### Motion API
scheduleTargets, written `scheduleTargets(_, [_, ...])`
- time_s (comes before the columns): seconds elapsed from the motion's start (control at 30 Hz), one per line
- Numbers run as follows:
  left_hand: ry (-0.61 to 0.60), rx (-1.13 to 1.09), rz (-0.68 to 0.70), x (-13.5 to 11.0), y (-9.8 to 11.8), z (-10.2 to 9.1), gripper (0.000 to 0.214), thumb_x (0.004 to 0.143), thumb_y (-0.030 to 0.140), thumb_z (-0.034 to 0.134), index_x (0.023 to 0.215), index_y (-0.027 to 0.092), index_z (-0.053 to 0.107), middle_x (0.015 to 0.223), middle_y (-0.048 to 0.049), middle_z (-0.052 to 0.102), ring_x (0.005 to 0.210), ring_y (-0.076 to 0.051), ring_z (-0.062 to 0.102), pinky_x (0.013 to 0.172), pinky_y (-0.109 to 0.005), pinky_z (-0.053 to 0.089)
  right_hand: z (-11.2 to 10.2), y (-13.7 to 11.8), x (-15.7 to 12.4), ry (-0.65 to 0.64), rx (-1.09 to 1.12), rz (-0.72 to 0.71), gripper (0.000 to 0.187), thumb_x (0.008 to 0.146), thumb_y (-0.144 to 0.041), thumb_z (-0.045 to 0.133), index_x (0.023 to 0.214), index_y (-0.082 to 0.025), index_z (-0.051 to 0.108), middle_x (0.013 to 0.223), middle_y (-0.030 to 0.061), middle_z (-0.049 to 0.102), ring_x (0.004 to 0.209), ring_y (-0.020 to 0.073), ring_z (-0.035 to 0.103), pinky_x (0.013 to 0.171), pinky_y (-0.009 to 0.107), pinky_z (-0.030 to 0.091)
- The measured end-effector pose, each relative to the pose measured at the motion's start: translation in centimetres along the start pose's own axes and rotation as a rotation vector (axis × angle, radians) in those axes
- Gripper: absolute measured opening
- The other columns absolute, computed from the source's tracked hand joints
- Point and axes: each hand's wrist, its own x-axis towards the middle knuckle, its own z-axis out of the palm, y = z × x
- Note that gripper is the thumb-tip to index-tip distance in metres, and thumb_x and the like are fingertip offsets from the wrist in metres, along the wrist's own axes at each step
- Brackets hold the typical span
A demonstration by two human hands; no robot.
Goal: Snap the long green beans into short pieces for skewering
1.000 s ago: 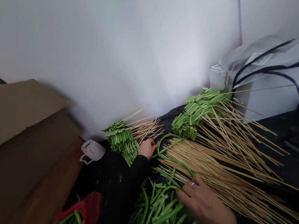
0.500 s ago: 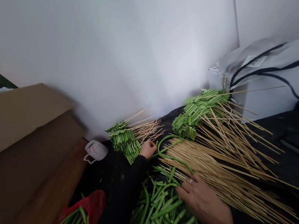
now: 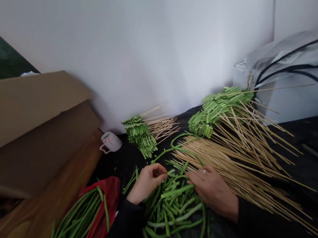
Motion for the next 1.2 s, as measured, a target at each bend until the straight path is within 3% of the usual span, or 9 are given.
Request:
scheduleTargets(0.17, [0.084,-0.132,-0.027,-2.3,0.1,2.5,0.031,0.081,0.044,0.060,0.080,0.016,0.073,0.070,-0.0036,0.064,0.061,-0.014,0.052,0.057,-0.024,0.041,0.4,0.2,-0.4,-0.052,-0.131,-0.044,0.016,0.095,-0.017,0.048,0.103,-0.016,0.062,0.076,0.0022,0.063,0.075,0.0178,0.054,0.080,0.036,0.031])
scheduleTargets(0.3, [-0.073,-0.249,-0.046,-2.8,1.0,3.5,0.038,0.079,0.052,0.062,0.079,0.016,0.076,0.063,-0.0029,0.062,0.057,-0.013,0.049,0.054,-0.024,0.038,0.4,0.3,-0.5,-0.072,-0.243,-0.071,0.014,0.091,-0.014,0.052,0.100,-0.015,0.062,0.076,0.0037,0.062,0.074,0.0193,0.052,0.081,0.038,0.030])
scheduleTargets(0.47, [-0.175,-0.251,0.010,-3.0,1.6,4.0,0.029,0.072,0.046,0.073,0.072,0.016,0.076,0.064,-0.0020,0.062,0.062,-0.014,0.051,0.061,-0.025,0.040,0.2,0.0,-0.5,-0.072,-0.299,-0.101,0.016,0.091,-0.013,0.051,0.103,-0.014,0.062,0.077,0.0047,0.061,0.078,0.0204,0.051,0.086,0.041,0.031])
scheduleTargets(0.67, [-0.327,-0.287,0.082,-3.4,1.6,4.2,0.029,0.072,0.043,0.074,0.072,0.014,0.072,0.065,0.0005,0.056,0.061,-0.011,0.046,0.057,-0.022,0.035,-0.6,-0.3,-0.2,-0.005,-0.359,-0.066,0.022,0.090,-0.013,0.052,0.110,-0.013,0.062,0.081,0.0071,0.062,0.079,0.0220,0.053,0.084,0.042,0.035])
scheduleTargets(0.83, [-0.179,-0.379,0.067,-3.1,1.6,3.0,0.031,0.073,0.040,0.075,0.070,0.011,0.066,0.063,0.0018,0.054,0.059,-0.009,0.045,0.057,-0.021,0.035,-2.3,-1.2,0.2,0.204,-0.317,-0.108,0.034,0.091,-0.019,0.052,0.125,-0.014,0.056,0.114,0.0139,0.063,0.104,0.0287,0.053,0.089,0.047,0.035])
scheduleTargets(0.97, [0.057,-0.328,0.121,-3.0,1.1,2.3,0.029,0.075,0.038,0.073,0.070,0.012,0.062,0.064,0.0020,0.052,0.059,-0.009,0.044,0.057,-0.022,0.034,-2.2,-1.4,1.2,0.130,0.004,-0.031,0.016,0.094,-0.022,0.049,0.098,-0.018,0.064,0.087,0.0059,0.066,0.083,0.0200,0.058,0.077,0.035,0.044])
scheduleTargets(1.03, [0.133,-0.265,0.166,-3.1,0.7,2.5,0.026,0.077,0.036,0.071,0.070,0.012,0.062,0.066,0.0013,0.052,0.061,-0.010,0.045,0.058,-0.023,0.035,-1.4,-1.2,1.8,0.139,0.117,0.026,0.016,0.095,-0.023,0.049,0.097,-0.017,0.063,0.086,0.0055,0.066,0.080,0.0180,0.060,0.071,0.030,0.046])
scheduleTargets(1.1, [0.183,-0.159,0.223,-3.3,0.2,3.1,0.023,0.078,0.032,0.070,0.069,0.013,0.062,0.066,0.0012,0.051,0.061,-0.011,0.046,0.059,-0.023,0.035,-0.5,-0.9,2.2,0.216,0.071,-0.004,0.021,0.095,-0.021,0.049,0.111,-0.015,0.061,0.094,0.0082,0.067,0.086,0.0196,0.061,0.073,0.031,0.048])
scheduleTargets(1.2, [0.205,0.051,0.319,-3.7,-0.5,3.9,0.021,0.081,0.029,0.068,0.069,0.014,0.061,0.066,0.0011,0.050,0.062,-0.011,0.046,0.060,-0.023,0.035,0.2,-0.7,2.3,0.265,-0.159,-0.189,0.037,0.094,-0.012,0.047,0.130,-0.015,0.053,0.115,0.0133,0.065,0.099,0.0241,0.059,0.082,0.037,0.046])
